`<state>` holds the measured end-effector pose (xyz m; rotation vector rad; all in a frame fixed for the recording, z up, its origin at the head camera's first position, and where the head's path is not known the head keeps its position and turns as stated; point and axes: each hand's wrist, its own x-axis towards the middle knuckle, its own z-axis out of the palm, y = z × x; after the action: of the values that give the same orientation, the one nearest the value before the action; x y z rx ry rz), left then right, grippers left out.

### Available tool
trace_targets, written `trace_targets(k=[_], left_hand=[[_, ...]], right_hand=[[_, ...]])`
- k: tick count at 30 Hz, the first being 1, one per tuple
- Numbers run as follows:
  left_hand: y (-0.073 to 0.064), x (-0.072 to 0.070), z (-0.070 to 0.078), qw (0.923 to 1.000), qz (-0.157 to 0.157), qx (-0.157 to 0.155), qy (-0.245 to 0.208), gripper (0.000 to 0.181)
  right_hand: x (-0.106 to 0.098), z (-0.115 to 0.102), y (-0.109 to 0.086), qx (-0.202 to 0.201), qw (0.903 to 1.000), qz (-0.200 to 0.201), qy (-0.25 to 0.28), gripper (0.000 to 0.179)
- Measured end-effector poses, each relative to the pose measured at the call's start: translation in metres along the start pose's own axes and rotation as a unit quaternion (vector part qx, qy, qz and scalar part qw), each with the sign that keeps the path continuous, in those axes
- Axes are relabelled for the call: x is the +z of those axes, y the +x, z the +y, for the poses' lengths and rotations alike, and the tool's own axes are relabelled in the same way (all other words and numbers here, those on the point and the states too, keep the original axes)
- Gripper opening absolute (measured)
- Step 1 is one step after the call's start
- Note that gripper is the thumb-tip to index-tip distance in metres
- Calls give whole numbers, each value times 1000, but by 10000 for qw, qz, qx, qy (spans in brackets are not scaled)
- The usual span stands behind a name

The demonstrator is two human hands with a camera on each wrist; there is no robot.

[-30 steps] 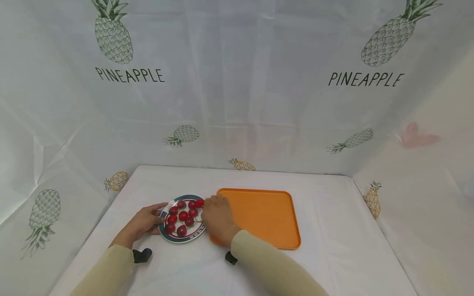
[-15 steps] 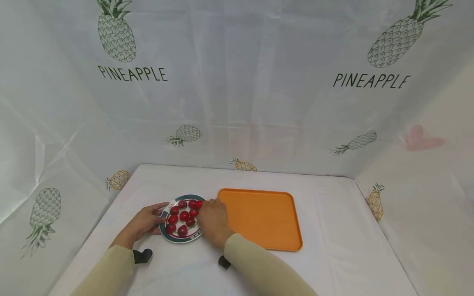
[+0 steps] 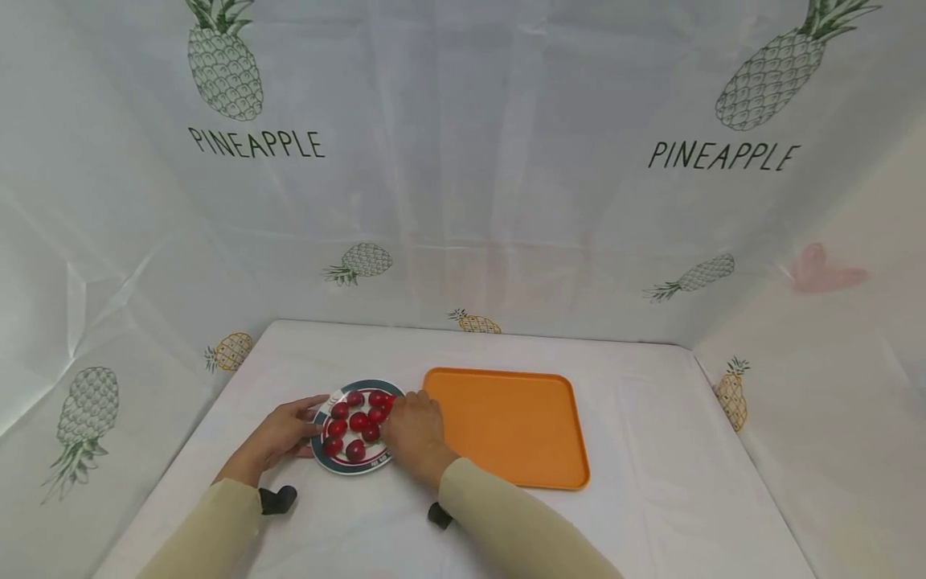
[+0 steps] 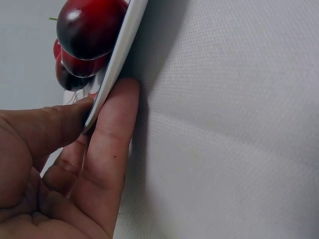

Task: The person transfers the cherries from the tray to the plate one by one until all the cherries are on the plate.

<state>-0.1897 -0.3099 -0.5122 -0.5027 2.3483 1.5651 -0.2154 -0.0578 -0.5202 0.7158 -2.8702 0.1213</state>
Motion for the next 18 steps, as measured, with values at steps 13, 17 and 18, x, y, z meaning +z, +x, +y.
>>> trace_targets(k=[13,17,18], left_hand=[[0,1,2,10000,1,-22,57,68],[-1,1,4,9999,0,-67,99,69],[-1,1,4,9999,-16,-70,124,69]], right_hand=[[-1,14,-9,-281,9988,346,-204,43],[-4,21,-13,-306,9981,406,-344,44],[-5,23,-14,-307,9980,405,-389,45]])
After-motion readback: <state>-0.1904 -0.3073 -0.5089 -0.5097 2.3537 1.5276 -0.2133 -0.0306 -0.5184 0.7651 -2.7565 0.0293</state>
